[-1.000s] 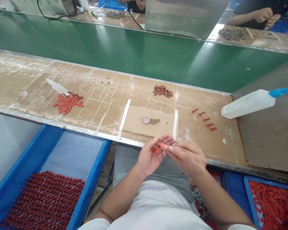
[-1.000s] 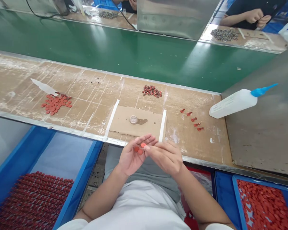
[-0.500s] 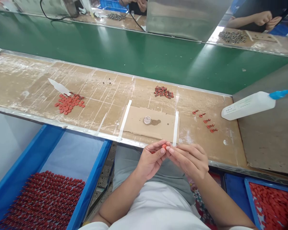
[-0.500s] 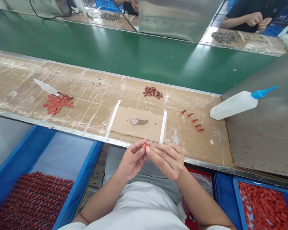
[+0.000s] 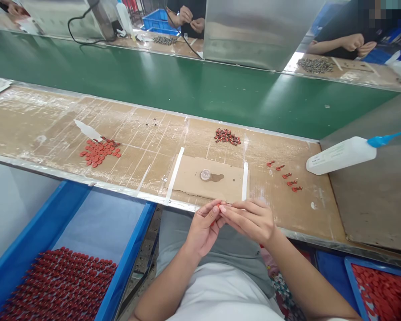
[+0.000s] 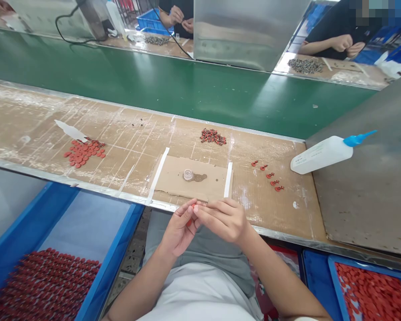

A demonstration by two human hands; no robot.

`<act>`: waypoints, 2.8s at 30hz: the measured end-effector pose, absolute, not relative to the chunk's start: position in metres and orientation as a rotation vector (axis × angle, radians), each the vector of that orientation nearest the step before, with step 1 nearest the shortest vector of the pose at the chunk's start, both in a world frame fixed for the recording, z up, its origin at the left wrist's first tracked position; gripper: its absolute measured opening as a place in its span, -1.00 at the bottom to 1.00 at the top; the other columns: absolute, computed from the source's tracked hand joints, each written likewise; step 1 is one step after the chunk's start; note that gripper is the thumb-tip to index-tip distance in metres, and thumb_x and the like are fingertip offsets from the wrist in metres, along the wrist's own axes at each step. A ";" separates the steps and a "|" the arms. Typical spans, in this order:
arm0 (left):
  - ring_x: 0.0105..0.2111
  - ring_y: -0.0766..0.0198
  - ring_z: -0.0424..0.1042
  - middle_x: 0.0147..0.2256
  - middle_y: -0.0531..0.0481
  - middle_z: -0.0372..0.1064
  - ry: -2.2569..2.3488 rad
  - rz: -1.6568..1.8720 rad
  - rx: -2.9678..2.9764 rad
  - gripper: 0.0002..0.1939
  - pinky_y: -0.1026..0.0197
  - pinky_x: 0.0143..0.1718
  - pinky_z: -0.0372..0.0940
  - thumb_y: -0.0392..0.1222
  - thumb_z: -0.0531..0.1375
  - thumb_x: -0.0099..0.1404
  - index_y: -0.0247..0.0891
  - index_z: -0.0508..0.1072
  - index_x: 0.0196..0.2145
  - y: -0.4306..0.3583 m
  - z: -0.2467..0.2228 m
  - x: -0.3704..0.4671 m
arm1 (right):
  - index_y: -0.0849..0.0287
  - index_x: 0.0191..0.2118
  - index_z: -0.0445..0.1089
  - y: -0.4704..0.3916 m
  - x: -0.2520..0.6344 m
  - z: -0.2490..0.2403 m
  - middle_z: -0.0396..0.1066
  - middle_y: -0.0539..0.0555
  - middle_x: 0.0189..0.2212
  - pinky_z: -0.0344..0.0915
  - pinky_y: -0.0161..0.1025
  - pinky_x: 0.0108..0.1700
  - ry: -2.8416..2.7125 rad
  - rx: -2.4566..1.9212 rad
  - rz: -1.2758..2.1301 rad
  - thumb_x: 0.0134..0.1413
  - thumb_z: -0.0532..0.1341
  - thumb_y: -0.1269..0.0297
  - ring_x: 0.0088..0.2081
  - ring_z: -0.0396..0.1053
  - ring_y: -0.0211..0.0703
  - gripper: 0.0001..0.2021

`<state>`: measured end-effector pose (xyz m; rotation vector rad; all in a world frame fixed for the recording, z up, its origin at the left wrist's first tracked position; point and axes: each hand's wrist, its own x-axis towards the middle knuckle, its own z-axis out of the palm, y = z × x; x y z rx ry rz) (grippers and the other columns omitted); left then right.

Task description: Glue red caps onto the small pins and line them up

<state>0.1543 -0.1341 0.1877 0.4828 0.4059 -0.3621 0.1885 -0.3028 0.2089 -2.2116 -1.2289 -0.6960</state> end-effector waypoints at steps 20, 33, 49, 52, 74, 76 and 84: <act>-0.26 0.39 0.55 -0.15 -0.10 0.55 0.590 -0.169 0.398 -0.80 0.32 -0.07 0.45 -0.38 0.32 0.17 -0.31 0.56 -0.20 -0.094 0.166 0.148 | 0.10 -0.15 0.56 -0.320 0.410 0.169 0.56 0.17 -0.23 0.31 -0.05 -0.15 -0.135 -2.816 -0.291 0.13 0.16 0.18 -0.17 0.45 0.09 -0.72; -0.27 0.39 0.55 -0.18 -0.04 0.55 0.603 -0.203 0.375 -0.78 0.41 -0.22 0.47 -0.37 0.33 0.16 -0.27 0.56 -0.19 -0.084 0.166 0.150 | 0.15 -0.21 0.55 -0.318 0.404 0.187 0.56 0.07 -0.35 0.37 -0.22 -0.27 -0.323 -2.556 -0.003 -0.01 0.28 0.15 -0.35 0.47 -0.15 -0.74; -0.32 0.43 0.55 -0.18 -0.03 0.55 0.606 -0.171 0.390 -0.78 0.42 -0.19 0.46 -0.39 0.32 0.16 -0.28 0.55 -0.20 -0.079 0.163 0.149 | 0.12 -0.34 0.57 -0.291 0.408 0.190 0.56 0.02 -0.39 0.34 -0.25 -0.22 -0.775 -2.615 0.212 -0.08 0.31 0.37 -0.33 0.47 -0.16 -0.87; -0.32 0.43 0.55 -0.20 -0.03 0.55 0.609 -0.172 0.387 -0.79 0.42 -0.18 0.46 -0.40 0.32 0.17 -0.29 0.56 -0.20 -0.079 0.164 0.149 | 0.16 -0.32 0.55 -0.291 0.401 0.190 0.55 0.03 -0.42 0.35 -0.27 -0.28 -0.662 -2.584 0.153 -0.04 0.30 0.28 -0.40 0.46 -0.20 -0.87; -0.30 0.40 0.56 -0.20 -0.09 0.57 0.499 -0.194 0.376 -0.78 0.39 -0.17 0.46 -0.39 0.35 0.14 -0.32 0.58 -0.21 -0.081 0.169 0.149 | 0.04 -0.24 0.59 -0.246 0.286 0.166 0.59 0.03 -0.30 0.45 -0.20 -0.34 -0.303 -1.935 -0.488 0.00 0.36 0.20 -0.42 0.48 -0.20 -0.84; -0.30 0.40 0.56 -0.20 -0.09 0.57 0.494 -0.188 0.376 -0.78 0.40 -0.17 0.46 -0.39 0.35 0.13 -0.32 0.58 -0.22 -0.083 0.171 0.149 | 0.03 -0.22 0.58 -0.244 0.287 0.162 0.59 0.02 -0.33 0.44 -0.20 -0.33 -0.416 -1.959 -0.575 0.02 0.35 0.25 -0.43 0.46 -0.21 -0.84; -0.29 0.42 0.56 -0.20 -0.09 0.57 0.468 -0.190 0.361 -0.79 0.41 -0.16 0.45 -0.38 0.33 0.17 -0.31 0.58 -0.20 -0.088 0.176 0.153 | 0.03 -0.21 0.55 -0.239 0.294 0.156 0.59 0.05 -0.30 0.46 -0.15 -0.21 -0.665 -1.975 -0.720 0.04 0.33 0.36 -0.31 0.53 -0.13 -0.84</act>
